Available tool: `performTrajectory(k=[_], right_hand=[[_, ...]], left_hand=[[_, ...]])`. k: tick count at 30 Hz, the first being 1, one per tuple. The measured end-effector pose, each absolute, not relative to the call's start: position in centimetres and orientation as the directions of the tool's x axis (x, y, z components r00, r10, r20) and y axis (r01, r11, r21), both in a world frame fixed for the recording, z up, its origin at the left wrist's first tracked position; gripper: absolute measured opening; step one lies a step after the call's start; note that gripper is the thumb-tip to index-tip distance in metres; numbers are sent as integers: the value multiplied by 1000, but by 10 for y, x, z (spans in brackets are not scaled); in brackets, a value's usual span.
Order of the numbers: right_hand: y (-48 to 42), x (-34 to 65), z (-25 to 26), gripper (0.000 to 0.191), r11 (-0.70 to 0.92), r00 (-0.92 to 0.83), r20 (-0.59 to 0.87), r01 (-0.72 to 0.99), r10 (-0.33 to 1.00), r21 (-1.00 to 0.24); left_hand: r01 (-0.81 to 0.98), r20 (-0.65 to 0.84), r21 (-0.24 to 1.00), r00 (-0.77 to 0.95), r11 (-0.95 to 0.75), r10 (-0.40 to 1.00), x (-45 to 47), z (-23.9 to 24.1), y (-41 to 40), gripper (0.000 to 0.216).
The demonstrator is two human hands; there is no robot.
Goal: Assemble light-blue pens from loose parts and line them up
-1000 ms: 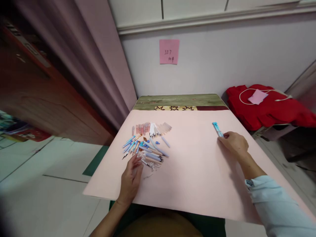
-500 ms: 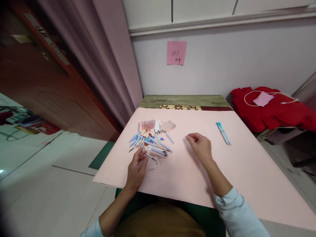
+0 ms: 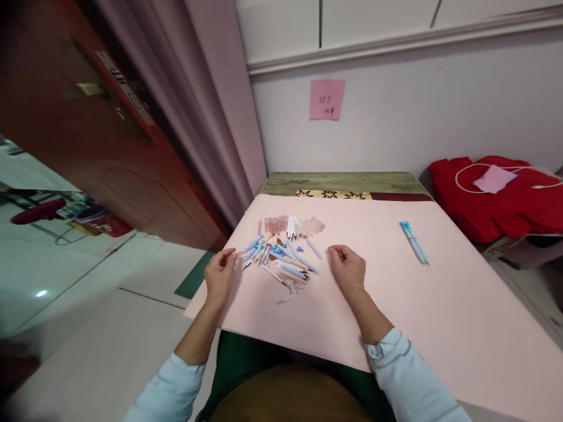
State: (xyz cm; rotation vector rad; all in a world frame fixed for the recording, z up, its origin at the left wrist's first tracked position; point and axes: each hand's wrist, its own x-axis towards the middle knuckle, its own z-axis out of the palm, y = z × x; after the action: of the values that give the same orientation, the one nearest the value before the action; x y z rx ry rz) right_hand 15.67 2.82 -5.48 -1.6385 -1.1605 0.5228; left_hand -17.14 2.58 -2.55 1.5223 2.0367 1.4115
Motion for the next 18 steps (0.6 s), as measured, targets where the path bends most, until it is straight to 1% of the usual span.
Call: performTrajectory(k=[2, 4, 6, 8, 11, 13, 15, 18], right_hand=[[28, 156, -54, 34, -27, 432, 192, 452, 881, -892], [28, 156, -54, 35, -36, 431, 184, 454, 883, -890], [28, 156, -55, 36, -45, 438, 179, 455, 881, -889], [28, 157, -56, 39, -51, 445, 184, 467, 876, -883], [27, 156, -58, 39, -40, 438, 224, 517, 871, -855], [25, 150, -57, 36, -12, 397, 267, 576, 878, -818], [23, 140, -54, 31, 32, 313, 291, 631, 904, -775], [22, 118, -44, 26, 92, 172, 280, 681, 944, -726]], left_hand=[[661, 347, 750, -421, 22, 838, -178, -29, 44, 29], [679, 324, 732, -419, 56, 849, -180, -33, 62, 27], [705, 260, 698, -411, 123, 874, -177, -36, 77, 27], [750, 186, 634, -388, 191, 903, -174, -36, 88, 26], [782, 125, 583, -355, 221, 926, -173, -34, 100, 19], [790, 94, 571, -333, 223, 938, -173, -31, 106, 15], [797, 50, 559, -306, 227, 951, -174, -29, 113, 13], [802, -25, 551, -261, 232, 965, -176, -26, 123, 14]])
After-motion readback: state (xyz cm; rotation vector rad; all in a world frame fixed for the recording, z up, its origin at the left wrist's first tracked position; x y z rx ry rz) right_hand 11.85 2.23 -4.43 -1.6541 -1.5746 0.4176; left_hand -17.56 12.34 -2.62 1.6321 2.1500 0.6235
